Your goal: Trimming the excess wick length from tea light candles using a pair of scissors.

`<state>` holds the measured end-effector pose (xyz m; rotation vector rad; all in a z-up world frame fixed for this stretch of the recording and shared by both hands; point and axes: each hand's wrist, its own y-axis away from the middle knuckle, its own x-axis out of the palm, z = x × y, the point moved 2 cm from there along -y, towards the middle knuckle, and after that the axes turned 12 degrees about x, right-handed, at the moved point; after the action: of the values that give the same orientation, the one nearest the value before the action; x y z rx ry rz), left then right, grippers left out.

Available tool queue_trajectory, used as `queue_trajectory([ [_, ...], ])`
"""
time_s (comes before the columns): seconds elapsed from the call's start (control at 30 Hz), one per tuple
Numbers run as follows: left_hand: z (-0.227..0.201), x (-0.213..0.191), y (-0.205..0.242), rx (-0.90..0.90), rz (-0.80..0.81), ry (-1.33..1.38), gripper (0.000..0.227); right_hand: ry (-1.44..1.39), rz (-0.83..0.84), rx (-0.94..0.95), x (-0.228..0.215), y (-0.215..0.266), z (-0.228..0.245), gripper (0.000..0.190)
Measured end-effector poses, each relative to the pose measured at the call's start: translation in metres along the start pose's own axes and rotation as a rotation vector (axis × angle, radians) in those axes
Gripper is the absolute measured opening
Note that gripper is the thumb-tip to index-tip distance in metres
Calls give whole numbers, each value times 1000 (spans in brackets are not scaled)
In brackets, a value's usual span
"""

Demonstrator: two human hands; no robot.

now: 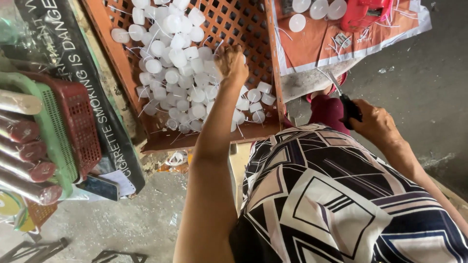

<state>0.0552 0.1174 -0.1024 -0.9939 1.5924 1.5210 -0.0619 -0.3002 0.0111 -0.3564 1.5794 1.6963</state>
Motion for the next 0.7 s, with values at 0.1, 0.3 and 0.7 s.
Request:
queue_trajectory([
  [0.1, -10, -44, 13, -6, -47, 156, 63, -50, -71, -39, 4, 4, -7, 56],
  [0.3, -60, -131, 44, -107, -291, 1807, 63, -335, -88, -151, -18, 28, 19, 52],
  [0.7, -197, -49, 66, -264, 420, 2242, 47, -611, 40, -52, -4, 37, 12, 77],
])
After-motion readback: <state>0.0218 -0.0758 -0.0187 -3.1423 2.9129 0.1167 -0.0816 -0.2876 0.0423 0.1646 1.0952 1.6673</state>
